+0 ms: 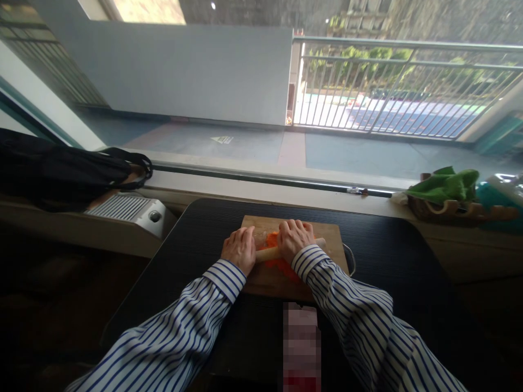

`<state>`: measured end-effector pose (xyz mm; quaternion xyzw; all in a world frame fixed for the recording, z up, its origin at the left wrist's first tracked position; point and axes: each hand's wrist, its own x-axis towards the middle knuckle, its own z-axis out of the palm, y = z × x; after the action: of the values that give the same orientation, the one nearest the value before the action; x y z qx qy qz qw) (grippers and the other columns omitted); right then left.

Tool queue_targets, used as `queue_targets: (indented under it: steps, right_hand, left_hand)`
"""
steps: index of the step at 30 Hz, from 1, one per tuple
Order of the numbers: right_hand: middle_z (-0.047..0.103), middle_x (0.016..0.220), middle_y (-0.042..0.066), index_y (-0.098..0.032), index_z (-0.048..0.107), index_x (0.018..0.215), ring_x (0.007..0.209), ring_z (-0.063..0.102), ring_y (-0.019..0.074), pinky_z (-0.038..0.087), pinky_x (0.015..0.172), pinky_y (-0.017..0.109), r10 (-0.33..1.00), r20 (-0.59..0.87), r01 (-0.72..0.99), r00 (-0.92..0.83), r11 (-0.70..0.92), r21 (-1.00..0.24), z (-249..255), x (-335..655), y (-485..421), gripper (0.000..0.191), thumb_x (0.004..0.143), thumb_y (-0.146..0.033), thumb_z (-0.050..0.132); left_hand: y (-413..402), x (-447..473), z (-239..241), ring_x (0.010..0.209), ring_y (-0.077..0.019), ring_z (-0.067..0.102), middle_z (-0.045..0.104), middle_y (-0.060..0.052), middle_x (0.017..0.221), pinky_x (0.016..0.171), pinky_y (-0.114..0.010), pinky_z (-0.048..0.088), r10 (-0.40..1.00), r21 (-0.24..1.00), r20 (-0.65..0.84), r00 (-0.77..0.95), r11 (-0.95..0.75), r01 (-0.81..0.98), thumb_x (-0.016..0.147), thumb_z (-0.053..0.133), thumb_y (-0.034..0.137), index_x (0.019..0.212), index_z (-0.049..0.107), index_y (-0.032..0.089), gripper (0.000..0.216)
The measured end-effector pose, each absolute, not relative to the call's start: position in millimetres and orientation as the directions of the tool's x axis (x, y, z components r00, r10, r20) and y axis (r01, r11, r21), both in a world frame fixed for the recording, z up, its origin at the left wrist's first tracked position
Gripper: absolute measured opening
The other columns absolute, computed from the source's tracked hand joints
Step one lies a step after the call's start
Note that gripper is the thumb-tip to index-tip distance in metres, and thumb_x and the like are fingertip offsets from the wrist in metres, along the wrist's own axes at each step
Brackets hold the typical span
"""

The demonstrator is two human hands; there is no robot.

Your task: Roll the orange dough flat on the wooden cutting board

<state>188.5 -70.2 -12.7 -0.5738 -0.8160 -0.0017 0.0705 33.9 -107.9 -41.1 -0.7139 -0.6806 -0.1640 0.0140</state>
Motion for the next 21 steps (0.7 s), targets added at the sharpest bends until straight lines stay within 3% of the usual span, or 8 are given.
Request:
queue_targets:
  steps: [6,21]
  right_hand:
    - [0.057,0.098,0.008,-0.021,0.055,0.095,0.093,0.046,0.0215,0.026,0.084,0.038,0.921,0.181,0.93,-0.346,0.362,-0.065,-19.1,188.9,-61.0,0.024,0.087,-0.026,0.033]
    - [0.055,0.105,0.01,-0.021,0.054,0.101,0.098,0.044,0.0235,0.023,0.09,0.044,0.949,0.114,0.949,-0.295,0.305,-0.077,-18.3,184.4,-46.4,0.027,0.086,-0.026,0.031]
  left_hand:
    - [-97.0,29.4,-45.2,0.1,-0.0246,0.051,0.057,-0.012,0.11,0.082,-0.038,0.039,0.951,0.177,0.306,0.054,-0.112,0.978,0.087,0.032,0.027,0.119,0.047,0.012,0.038]
    - [-81.9,28.1,-40.0,0.106,-0.0257,0.049,0.054,-0.013,0.118,0.086,-0.039,0.038,0.955,0.149,0.295,0.023,-0.069,0.986,0.086,0.034,0.03,0.124,0.044,0.014,0.042]
